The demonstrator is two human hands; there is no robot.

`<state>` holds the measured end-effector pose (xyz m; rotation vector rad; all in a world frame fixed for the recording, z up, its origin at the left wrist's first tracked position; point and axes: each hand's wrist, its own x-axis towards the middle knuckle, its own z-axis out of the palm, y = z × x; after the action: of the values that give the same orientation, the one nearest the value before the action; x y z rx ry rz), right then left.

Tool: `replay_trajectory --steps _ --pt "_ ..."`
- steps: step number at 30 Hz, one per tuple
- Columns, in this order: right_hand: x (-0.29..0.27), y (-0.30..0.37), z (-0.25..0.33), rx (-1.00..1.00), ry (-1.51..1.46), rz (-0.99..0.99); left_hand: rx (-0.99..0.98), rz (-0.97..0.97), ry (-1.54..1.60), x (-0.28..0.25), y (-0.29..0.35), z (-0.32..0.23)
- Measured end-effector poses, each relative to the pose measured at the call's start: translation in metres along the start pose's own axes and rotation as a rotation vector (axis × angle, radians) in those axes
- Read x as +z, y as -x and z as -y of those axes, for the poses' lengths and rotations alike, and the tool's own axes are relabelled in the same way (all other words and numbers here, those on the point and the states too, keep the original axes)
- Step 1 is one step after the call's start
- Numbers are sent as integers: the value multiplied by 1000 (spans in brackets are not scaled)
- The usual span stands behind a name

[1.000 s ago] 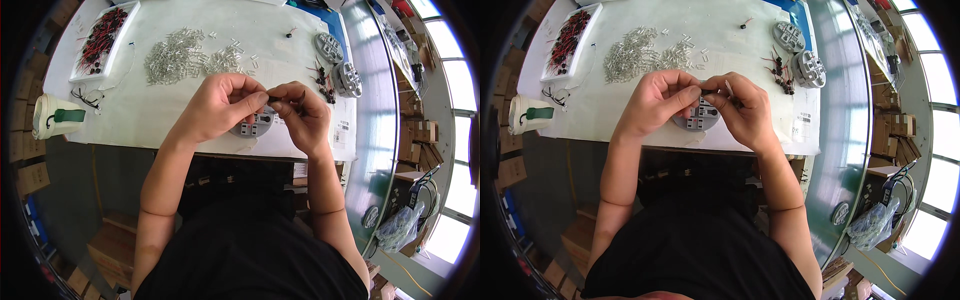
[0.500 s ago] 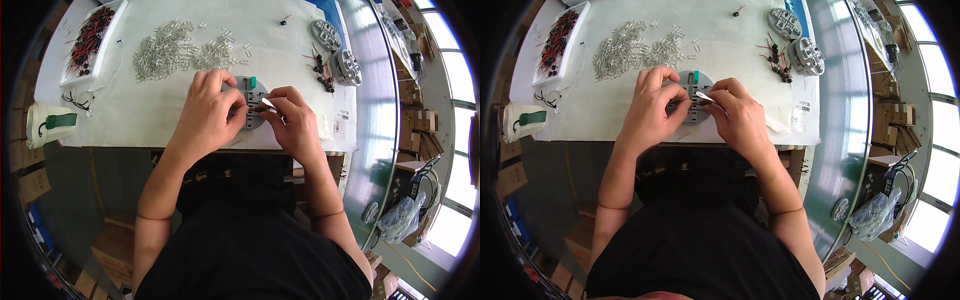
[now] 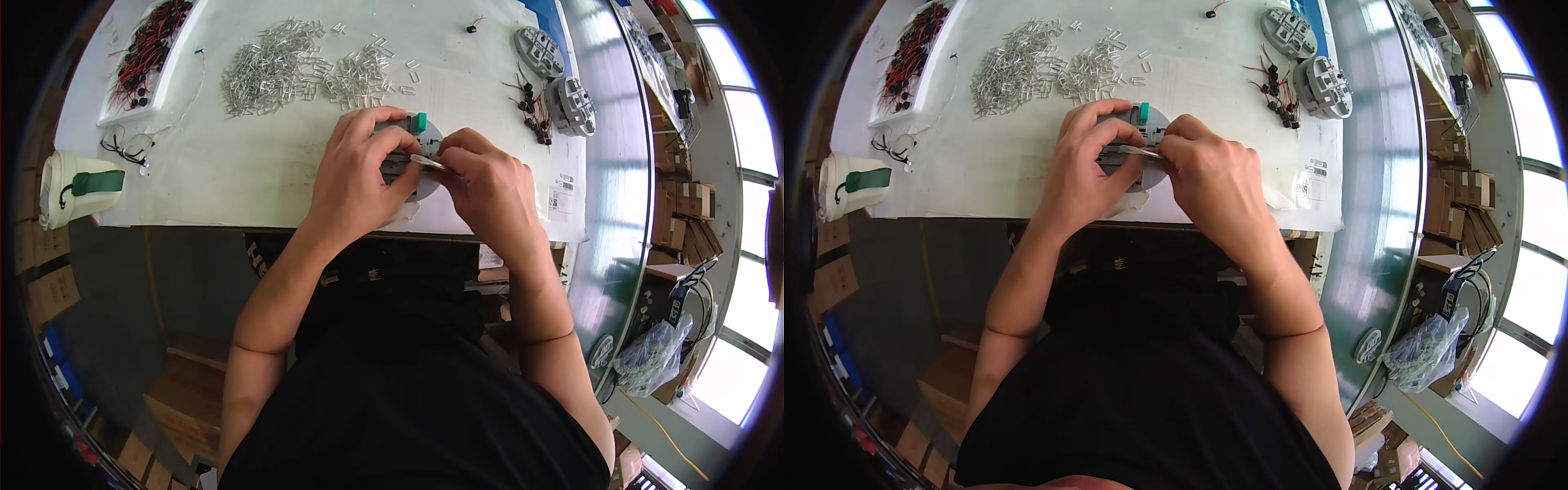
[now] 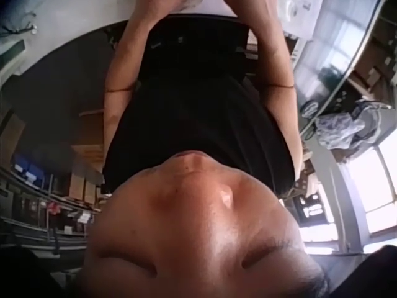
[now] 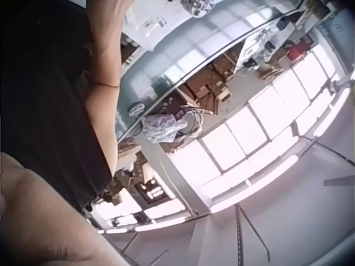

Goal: Assemble small electronic or mechanical parts onto a circular plastic base using hands and a small tool.

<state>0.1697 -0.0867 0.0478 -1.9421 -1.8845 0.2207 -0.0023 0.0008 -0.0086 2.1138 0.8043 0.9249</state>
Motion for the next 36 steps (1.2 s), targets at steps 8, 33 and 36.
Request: replay_trajectory --steps 8,33,36 --pt "9 -13 -8 71 -1121 -274 28 -34 -38 3 4 -2" --pt "-66 -5 -12 21 -928 -385 293 -23 9 -15 5 -7" --pt "-49 -10 -15 127 -320 -90 214 -4 -68 -19 13 -7"
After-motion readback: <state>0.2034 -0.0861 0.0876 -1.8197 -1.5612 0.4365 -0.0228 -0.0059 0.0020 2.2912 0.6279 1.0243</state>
